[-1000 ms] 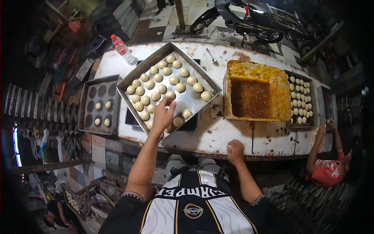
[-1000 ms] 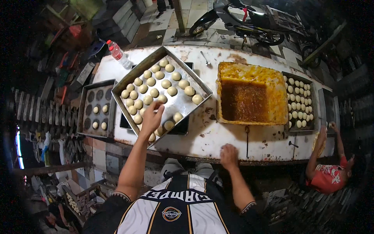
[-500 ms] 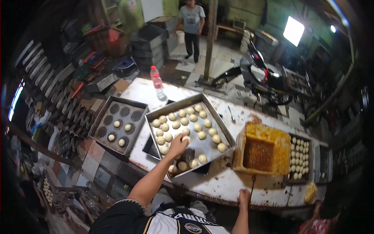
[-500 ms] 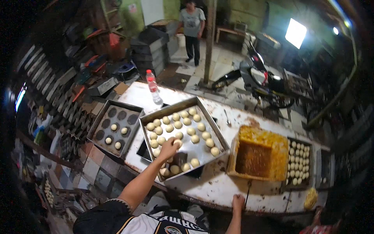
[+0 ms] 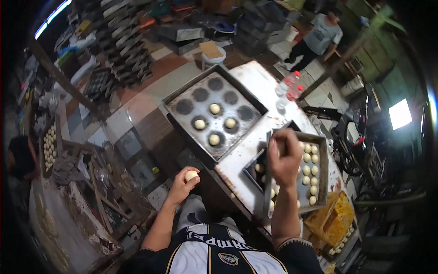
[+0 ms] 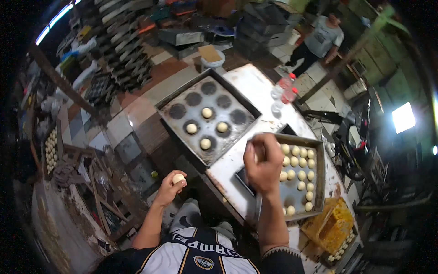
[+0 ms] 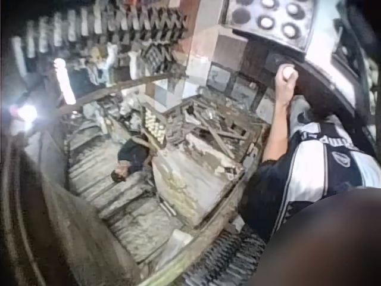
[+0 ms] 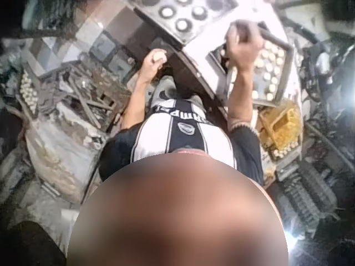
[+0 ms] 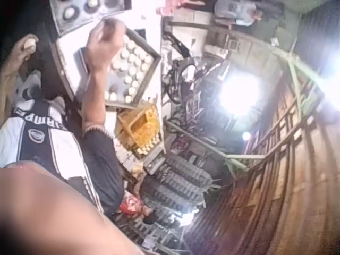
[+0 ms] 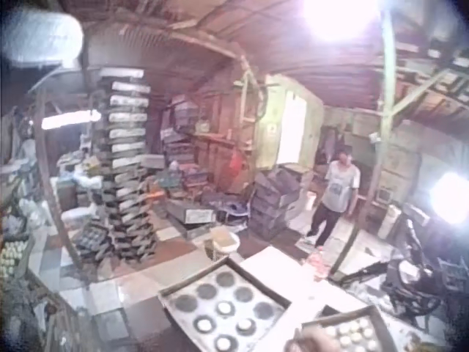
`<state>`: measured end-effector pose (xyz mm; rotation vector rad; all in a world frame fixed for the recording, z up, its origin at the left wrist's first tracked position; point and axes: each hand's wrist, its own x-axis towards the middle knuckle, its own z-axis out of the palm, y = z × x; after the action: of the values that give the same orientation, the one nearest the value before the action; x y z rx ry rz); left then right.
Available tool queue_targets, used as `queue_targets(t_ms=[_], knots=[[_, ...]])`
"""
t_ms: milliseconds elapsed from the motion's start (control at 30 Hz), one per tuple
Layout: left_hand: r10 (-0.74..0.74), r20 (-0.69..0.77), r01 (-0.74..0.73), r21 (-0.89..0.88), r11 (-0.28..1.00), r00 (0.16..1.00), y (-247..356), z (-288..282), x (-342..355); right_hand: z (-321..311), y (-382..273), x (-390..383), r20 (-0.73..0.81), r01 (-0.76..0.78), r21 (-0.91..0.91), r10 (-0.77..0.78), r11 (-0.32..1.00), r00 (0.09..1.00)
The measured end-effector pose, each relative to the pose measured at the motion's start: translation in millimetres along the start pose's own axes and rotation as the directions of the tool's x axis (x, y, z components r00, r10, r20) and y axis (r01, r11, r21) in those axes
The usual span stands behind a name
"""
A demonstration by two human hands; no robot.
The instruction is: The person fills small pieces of dough with a dark filling using a spoon, pinches the dough closed by hand, and places the filled buns onto a metal tray.
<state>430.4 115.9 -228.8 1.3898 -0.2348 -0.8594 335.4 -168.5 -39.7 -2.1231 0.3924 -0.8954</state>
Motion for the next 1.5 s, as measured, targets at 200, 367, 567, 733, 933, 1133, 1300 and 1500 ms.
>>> queue_targets(t_ms=[200,367,567,733,933,1133,1300,1500], knots=[[-0.047,-0.216,0.037,-0.050,0.998,0.975,-14,-96,-30,184,38,121,-0.045,0.251,-0.084,-0.255,0.964,0.966],[-0.144,-0.404,0.104,-0.119,0.987,0.903,-26,-144,-61,376,219,110,0.546,0.315,-0.101,-0.212,0.944,0.811],[-0.018,-0.540,0.038,0.026,0.999,0.841,-21,-177,-81,320,192,79,0.036,-0.051,-0.048,0.053,0.997,0.998],[0.270,-0.219,-0.131,0.498,0.857,0.938,15,-129,-17,194,109,-47,0.093,-0.166,-0.025,0.168,0.986,0.981],[0.171,0.519,-0.460,0.500,0.734,0.837,31,66,16,99,54,-137,0.038,-0.150,0.108,0.147,0.983,0.988],[-0.276,0.810,0.018,0.313,0.950,0.518,15,182,5,-51,77,-243,-0.597,-0.261,-0.313,0.024,0.913,0.802],[-0.383,0.820,0.166,0.345,0.924,0.426,-21,227,-7,-197,134,-425,-0.982,-0.793,-0.189,-0.101,0.579,0.160],[-0.385,0.762,0.134,0.372,0.918,0.521,-60,327,-44,-290,235,-598,-0.989,-1.000,-0.004,0.149,0.005,0.005]])
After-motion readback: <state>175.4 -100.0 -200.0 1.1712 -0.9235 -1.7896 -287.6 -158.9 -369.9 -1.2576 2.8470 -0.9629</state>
